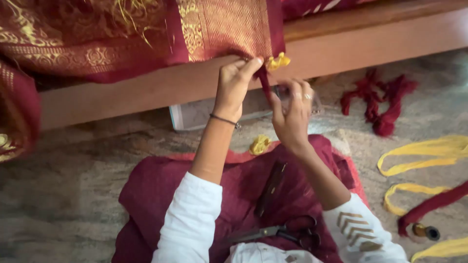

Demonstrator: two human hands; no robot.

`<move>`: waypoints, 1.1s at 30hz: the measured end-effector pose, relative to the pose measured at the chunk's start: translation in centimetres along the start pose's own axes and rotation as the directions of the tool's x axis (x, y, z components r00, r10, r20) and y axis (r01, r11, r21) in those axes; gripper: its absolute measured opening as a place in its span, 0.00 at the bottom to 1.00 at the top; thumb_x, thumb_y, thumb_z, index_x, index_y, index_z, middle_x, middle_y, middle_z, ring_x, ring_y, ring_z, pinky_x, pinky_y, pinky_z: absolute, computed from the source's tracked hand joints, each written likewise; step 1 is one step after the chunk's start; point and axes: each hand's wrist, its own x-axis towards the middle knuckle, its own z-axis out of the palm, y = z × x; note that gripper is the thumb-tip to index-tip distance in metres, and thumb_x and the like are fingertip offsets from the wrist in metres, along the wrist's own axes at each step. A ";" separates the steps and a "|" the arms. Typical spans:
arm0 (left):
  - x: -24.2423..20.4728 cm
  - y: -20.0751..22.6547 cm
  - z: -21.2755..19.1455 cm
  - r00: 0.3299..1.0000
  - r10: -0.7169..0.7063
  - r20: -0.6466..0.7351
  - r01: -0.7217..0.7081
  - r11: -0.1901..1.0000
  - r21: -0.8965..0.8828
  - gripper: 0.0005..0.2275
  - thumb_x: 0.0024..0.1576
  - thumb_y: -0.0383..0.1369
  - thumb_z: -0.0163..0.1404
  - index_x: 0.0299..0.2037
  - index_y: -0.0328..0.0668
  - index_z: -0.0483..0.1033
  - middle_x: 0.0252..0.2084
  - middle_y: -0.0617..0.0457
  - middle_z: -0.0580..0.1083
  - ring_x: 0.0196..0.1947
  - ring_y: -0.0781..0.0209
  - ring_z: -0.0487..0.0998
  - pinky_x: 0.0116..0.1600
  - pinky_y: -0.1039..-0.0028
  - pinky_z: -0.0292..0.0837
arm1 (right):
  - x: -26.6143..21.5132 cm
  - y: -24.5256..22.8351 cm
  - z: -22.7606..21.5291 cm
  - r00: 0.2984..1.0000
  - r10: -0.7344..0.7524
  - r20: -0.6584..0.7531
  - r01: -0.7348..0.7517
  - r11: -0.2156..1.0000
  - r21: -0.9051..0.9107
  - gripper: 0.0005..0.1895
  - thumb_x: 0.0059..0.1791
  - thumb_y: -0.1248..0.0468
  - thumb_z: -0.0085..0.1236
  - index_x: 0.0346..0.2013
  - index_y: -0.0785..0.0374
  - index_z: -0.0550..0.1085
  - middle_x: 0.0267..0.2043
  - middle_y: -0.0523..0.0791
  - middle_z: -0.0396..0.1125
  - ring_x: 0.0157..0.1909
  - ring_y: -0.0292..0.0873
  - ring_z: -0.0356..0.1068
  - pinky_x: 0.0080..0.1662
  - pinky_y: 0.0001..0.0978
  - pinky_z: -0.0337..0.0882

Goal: Tying decorative tassels onto the gold border of a maroon fabric saree.

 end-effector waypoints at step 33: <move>2.5 0.3 -2.1 0.962 -0.253 0.100 0.263 0.958 -0.114 0.09 0.58 0.30 0.56 0.42 0.29 0.81 0.37 0.46 0.81 0.34 0.60 0.83 0.41 0.69 0.80 | 7.8 -4.8 -8.6 0.783 -0.208 0.587 0.553 0.666 -0.501 0.14 0.47 0.64 0.56 0.47 0.58 0.77 0.36 0.43 0.72 0.38 0.45 0.73 0.38 0.41 0.69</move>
